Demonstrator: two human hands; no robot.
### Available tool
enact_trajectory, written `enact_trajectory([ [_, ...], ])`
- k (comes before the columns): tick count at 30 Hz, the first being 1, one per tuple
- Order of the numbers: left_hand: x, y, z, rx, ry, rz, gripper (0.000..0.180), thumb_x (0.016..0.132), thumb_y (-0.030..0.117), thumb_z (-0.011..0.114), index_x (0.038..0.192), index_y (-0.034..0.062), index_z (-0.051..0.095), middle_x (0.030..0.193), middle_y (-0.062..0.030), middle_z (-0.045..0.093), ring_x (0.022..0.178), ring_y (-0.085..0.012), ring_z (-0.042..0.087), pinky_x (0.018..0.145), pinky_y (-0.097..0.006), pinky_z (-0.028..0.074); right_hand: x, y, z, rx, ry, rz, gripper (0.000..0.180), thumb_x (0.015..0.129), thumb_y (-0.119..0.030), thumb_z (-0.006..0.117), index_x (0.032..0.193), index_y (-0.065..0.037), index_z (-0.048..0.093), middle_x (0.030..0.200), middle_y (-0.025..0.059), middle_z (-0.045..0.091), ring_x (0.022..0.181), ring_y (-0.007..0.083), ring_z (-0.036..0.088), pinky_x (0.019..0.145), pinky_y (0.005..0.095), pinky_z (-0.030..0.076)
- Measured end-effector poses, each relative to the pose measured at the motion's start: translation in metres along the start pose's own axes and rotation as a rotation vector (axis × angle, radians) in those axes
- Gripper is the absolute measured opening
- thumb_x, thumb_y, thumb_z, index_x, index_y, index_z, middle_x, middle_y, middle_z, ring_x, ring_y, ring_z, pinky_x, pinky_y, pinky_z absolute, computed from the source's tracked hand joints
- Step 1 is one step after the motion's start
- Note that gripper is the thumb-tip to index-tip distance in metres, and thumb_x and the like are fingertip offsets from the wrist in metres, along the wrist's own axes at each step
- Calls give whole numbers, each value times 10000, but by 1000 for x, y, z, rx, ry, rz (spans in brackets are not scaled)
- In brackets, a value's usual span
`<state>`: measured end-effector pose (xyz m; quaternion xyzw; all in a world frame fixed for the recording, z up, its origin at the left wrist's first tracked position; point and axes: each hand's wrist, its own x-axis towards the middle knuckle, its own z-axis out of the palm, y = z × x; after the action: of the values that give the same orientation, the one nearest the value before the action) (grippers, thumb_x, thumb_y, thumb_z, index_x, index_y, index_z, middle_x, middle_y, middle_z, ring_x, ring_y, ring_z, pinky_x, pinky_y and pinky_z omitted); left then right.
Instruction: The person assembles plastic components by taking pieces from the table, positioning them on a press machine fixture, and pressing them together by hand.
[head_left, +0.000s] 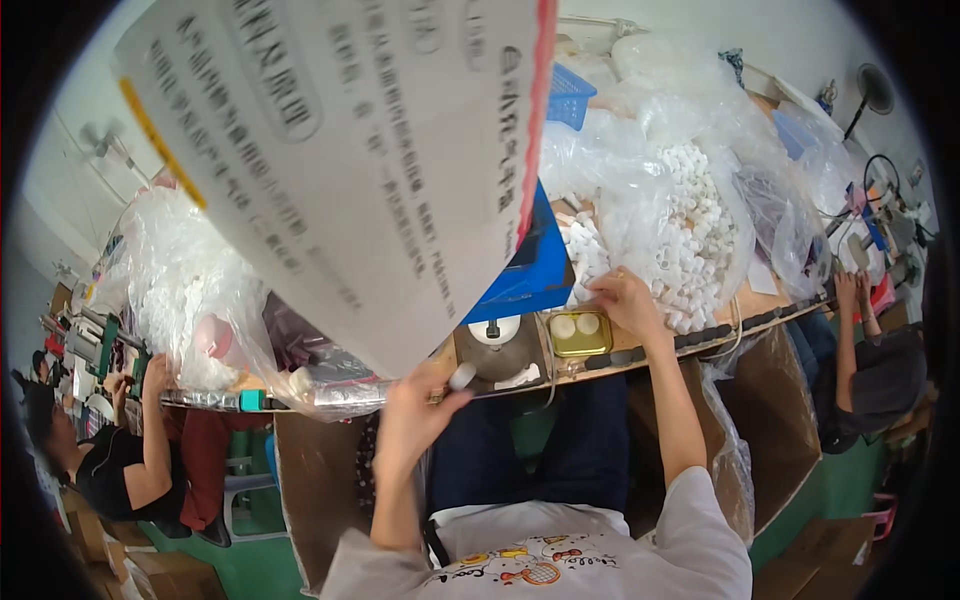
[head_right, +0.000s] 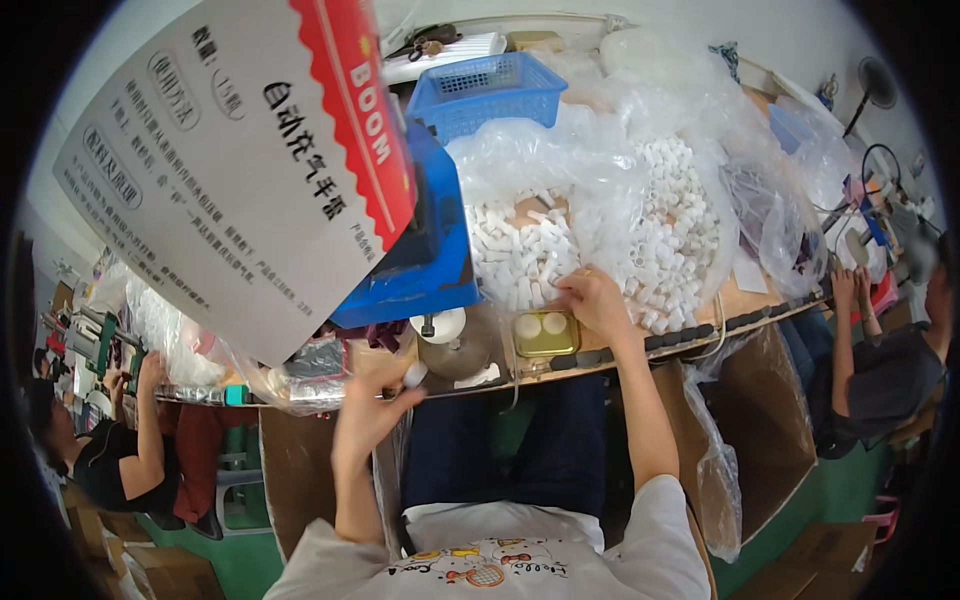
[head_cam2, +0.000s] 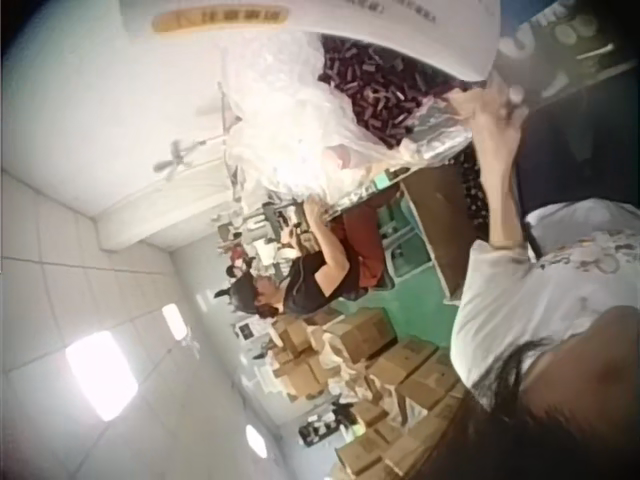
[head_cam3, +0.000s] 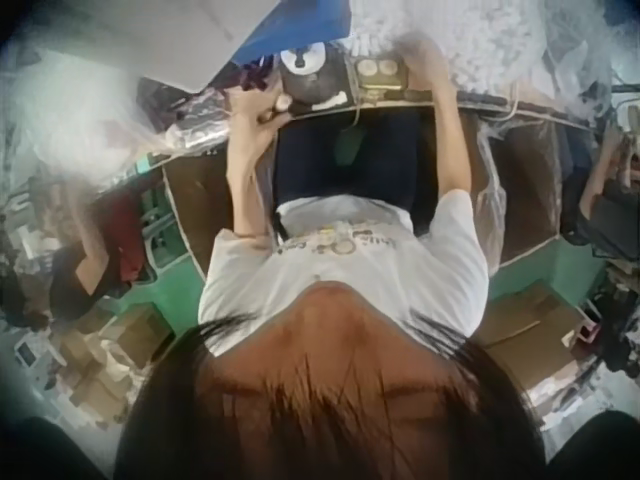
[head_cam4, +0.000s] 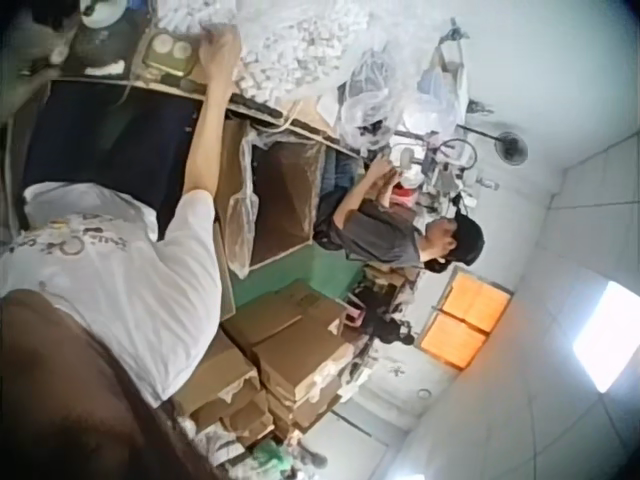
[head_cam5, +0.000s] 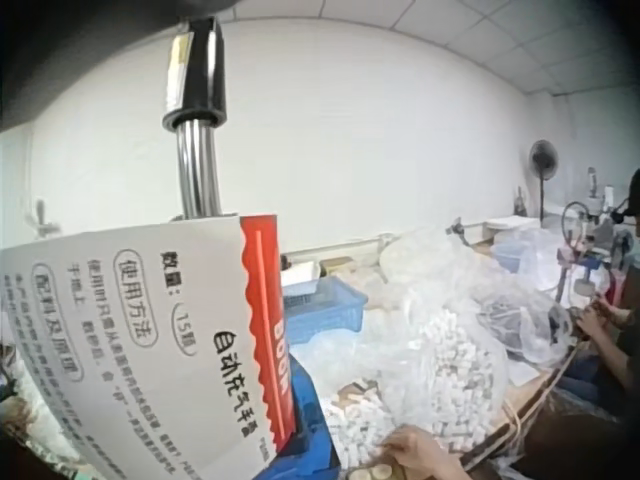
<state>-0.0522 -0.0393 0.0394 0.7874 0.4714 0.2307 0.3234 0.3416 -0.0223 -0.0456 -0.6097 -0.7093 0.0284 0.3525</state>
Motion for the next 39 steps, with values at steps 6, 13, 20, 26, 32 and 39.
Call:
enact_trajectory([
  [6, -43, -62, -57, 335, 515, -17, 317, 786, 46, 742, 1090, -6, 670, 978, -193, 694, 910, -394, 667, 802, -453, 516, 8, -86, -21, 197, -34, 162, 193, 813, -60, 693, 995, -13, 735, 880, 136, 713, 784, 252, 686, 727, 353, 541],
  [13, 60, -113, 0, 307, 379, 77, 334, 751, 19, 737, 1074, -8, 656, 1007, -169, 708, 947, -334, 690, 828, -414, 525, 18, -158, 40, 287, -207, -122, 228, 896, -277, 702, 956, -58, 719, 853, 131, 687, 796, 369, 663, 675, 436, 509],
  [20, 45, -78, -16, -207, 528, 107, 219, 865, 51, 767, 1030, -48, 664, 891, -72, 719, 806, -94, 653, 685, -242, 479, 20, -167, 64, 143, -78, -295, 202, 890, -196, 698, 861, -1, 656, 706, 169, 649, 709, 361, 667, 643, 460, 524],
  [26, 49, -24, -17, -548, 387, 34, 221, 867, 14, 752, 1058, -69, 679, 926, -46, 706, 810, -72, 626, 705, -217, 486, 6, -167, 79, 231, -31, -104, 197, 881, -195, 716, 893, -5, 666, 724, 155, 668, 710, 324, 677, 650, 441, 523],
  [32, 58, -18, 36, -455, 183, 144, 199, 814, -11, 781, 1002, -26, 716, 938, -86, 739, 786, -120, 679, 677, -275, 521, -29, -74, -16, -92, 343, 530, 193, 826, -125, 694, 1006, -58, 713, 940, 183, 687, 890, 381, 671, 766, 460, 533],
  [39, 47, -6, 58, -18, 400, 433, 305, 714, 72, 852, 981, 0, 724, 931, -134, 714, 948, -345, 648, 807, -413, 519, -63, -9, -40, -153, 163, 382, 101, 818, -14, 663, 903, 40, 662, 826, 234, 633, 822, 436, 639, 740, 486, 491],
])
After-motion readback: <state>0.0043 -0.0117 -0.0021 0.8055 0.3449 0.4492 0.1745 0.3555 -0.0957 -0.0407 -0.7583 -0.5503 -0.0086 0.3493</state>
